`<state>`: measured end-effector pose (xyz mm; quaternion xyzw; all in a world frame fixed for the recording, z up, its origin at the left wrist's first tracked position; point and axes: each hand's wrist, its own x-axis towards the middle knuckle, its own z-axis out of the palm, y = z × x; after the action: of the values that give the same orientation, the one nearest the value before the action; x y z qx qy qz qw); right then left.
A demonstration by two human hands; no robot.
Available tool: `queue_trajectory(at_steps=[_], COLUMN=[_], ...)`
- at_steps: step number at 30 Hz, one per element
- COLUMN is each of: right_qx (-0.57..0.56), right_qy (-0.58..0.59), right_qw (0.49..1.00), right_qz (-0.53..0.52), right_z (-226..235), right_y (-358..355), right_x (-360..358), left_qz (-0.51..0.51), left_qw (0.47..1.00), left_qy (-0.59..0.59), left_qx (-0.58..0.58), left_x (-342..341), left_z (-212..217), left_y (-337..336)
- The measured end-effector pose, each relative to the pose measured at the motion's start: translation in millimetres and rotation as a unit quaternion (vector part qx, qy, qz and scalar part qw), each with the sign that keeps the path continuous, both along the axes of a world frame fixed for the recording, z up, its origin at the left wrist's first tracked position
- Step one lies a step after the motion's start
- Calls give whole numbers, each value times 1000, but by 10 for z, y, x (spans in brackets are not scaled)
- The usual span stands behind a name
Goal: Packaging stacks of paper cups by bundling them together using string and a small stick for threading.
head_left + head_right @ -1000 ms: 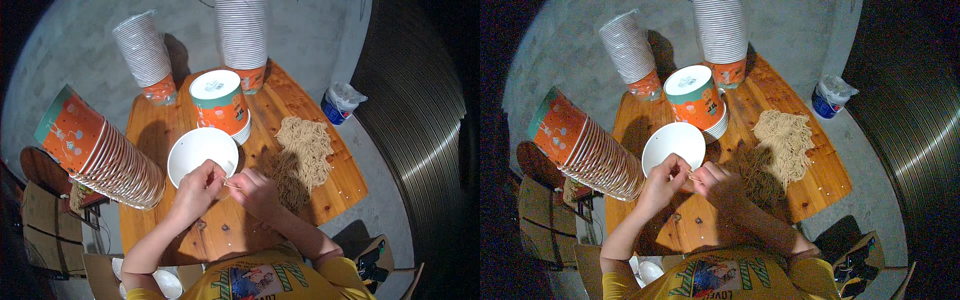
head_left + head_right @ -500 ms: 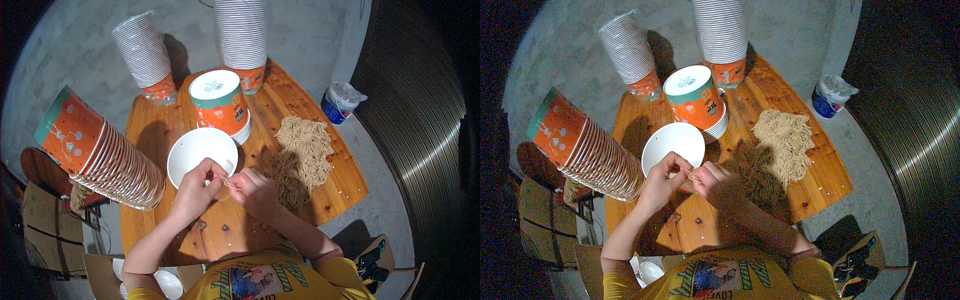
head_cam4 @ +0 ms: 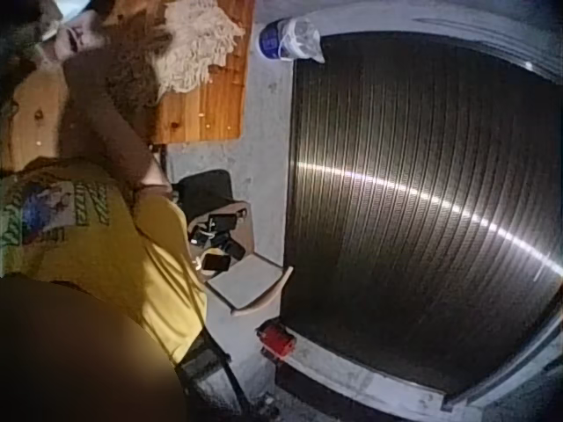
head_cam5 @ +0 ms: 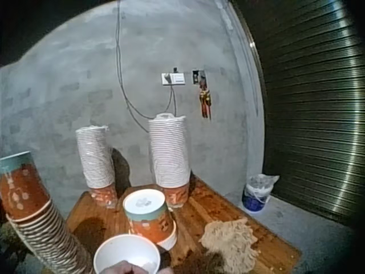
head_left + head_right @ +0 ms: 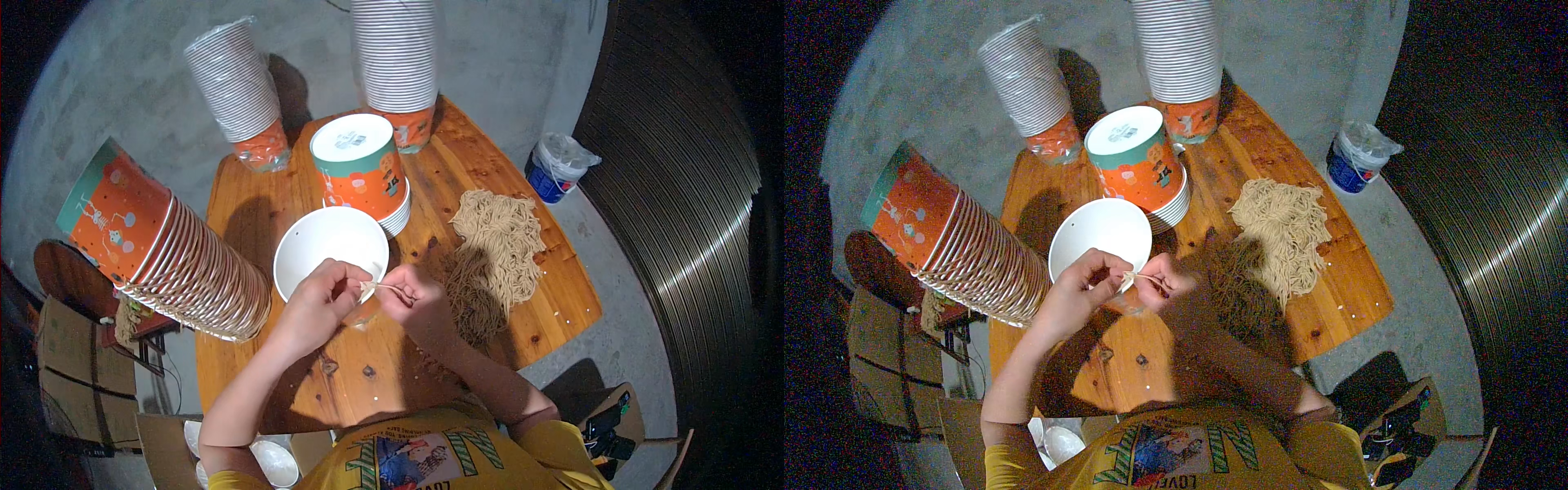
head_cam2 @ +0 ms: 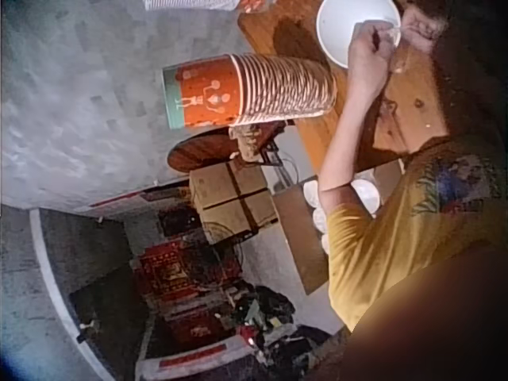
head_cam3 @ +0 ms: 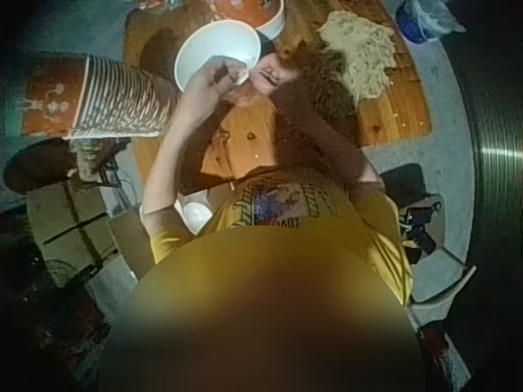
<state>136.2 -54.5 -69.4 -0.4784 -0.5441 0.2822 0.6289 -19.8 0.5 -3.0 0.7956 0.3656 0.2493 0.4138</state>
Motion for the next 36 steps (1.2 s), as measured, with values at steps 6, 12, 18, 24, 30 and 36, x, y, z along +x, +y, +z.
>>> queue_trajectory(at_steps=[6,12,18,24,30,36], right_qx=[25,73,68,76,-44,-186], right_qy=[-32,-154,-181,-184,149,132], right_qw=[999,984,979,978,987,971], right_qz=[-7,-58,-64,-66,41,75], right_z=[-16,101,125,123,42,7], right_y=[-15,-47,-65,-69,-31,37], right_x=[4,5,-2,-1,-72,85], left_qz=[2,31,37,32,-4,-28], left_qw=[998,997,997,999,998,989], left_qy=[26,38,28,-3,-52,-67], left_qx=[55,62,68,28,-38,-126], left_x=[29,60,73,74,79,65], left_z=[-32,16,34,-15,-28,33], left_y=[-14,-70,-102,-55,17,65])
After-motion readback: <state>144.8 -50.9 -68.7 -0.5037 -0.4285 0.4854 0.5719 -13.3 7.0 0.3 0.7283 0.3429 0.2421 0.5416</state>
